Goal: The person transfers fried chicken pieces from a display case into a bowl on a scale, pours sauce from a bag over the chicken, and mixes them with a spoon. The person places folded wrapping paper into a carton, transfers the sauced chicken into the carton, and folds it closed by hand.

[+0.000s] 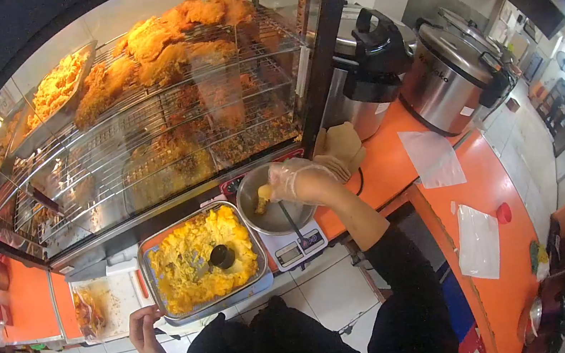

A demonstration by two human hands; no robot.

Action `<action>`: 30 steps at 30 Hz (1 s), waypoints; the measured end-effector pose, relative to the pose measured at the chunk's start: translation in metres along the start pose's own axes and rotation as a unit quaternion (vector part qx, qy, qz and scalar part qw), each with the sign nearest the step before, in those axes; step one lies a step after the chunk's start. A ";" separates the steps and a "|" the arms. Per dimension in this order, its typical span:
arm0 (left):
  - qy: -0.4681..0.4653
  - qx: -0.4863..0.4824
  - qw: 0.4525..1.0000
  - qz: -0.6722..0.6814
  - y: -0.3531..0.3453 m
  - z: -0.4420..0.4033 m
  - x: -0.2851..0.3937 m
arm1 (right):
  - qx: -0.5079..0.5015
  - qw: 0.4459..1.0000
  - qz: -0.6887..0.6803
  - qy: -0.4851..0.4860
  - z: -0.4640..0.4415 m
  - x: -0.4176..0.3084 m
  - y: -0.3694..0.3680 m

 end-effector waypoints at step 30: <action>-0.005 0.027 1.000 0.005 -0.002 -0.008 -0.005 | -0.027 0.950 -0.306 0.055 -0.006 0.010 0.007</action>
Point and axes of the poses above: each hand's wrist, its own z-axis away from the middle knuckle, its own y-axis out of the back of the hand, x = y × z, the point moved 7 cm from there along -z, towards the middle knuckle, and after that the axes turned 4 degrees about -y, right-handed, at the moved point
